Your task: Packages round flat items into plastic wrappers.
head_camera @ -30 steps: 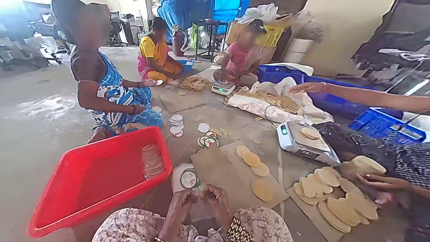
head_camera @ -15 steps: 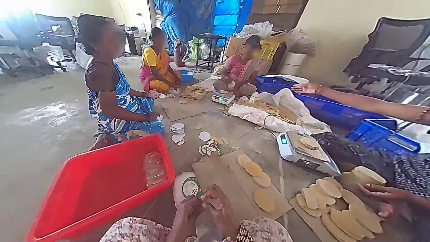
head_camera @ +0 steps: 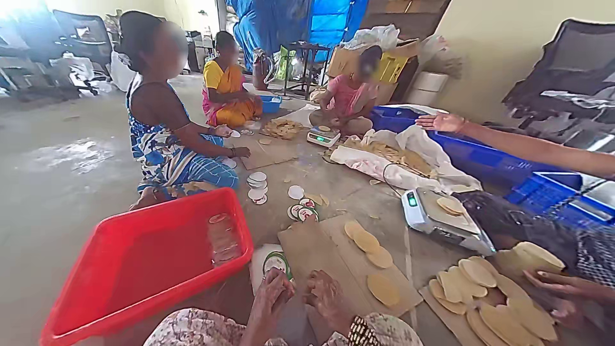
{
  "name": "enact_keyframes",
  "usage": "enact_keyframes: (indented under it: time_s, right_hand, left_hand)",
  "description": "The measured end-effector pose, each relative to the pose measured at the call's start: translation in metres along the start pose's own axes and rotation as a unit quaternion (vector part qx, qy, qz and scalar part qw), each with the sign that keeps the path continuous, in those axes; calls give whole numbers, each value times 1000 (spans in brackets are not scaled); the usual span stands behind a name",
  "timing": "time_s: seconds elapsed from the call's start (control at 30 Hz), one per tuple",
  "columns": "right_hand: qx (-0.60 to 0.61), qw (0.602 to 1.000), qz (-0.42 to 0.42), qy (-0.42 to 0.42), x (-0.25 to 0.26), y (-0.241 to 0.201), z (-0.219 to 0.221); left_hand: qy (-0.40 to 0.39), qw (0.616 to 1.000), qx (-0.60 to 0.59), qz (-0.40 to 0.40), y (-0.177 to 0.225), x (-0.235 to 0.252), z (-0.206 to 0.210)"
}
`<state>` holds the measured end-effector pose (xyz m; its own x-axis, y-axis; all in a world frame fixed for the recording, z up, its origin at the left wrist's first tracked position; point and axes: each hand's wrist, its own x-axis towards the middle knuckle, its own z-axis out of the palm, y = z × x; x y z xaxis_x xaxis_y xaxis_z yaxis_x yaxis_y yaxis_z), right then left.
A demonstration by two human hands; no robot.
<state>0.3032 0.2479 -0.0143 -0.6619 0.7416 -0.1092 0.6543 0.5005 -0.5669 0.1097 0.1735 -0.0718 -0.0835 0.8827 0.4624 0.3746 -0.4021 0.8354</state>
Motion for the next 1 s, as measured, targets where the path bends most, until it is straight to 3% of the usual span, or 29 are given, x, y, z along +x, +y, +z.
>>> enact_keyframes:
  time_s: [0.07, 0.2, 0.3, 0.4, 0.5, 0.6, 0.67, 0.77, 0.87, 1.0]
  right_hand:
    - [-53, 996, -42, 53, -1, -3, 1]
    - [-143, 963, -178, 142, -1, -8, 8]
    - [-87, 962, -210, 154, 1, -12, 11]
    - [79, 943, -192, 261, 10, -7, 22]
    - [213, 918, -77, 324, 28, -5, 25]
    - [185, 958, 45, 214, 59, 16, 35]
    - [119, 986, 88, 82, 82, 23, 48]
    - [-19, 994, 81, -65, 112, 22, 81]
    - [-146, 978, 60, -136, 127, 10, 111]
    - [-167, 977, 66, -116, 134, 10, 130]
  left_hand:
    - [-13, 998, 46, -48, 2, -2, -1]
    - [-96, 960, 146, -218, 20, 3, -2]
    - [-74, 943, 151, -288, 30, 8, -7]
    - [109, 950, 69, -285, 18, 3, -14]
    - [351, 895, -133, -243, 11, 9, -20]
    - [465, 826, -247, -203, 8, 15, -25]
    - [470, 818, -262, -204, 6, 15, -24]
    - [454, 823, -266, -214, 5, 16, -23]
    - [448, 824, -268, -219, 5, 16, -22]
    - [449, 821, -273, -224, 1, 15, -23]
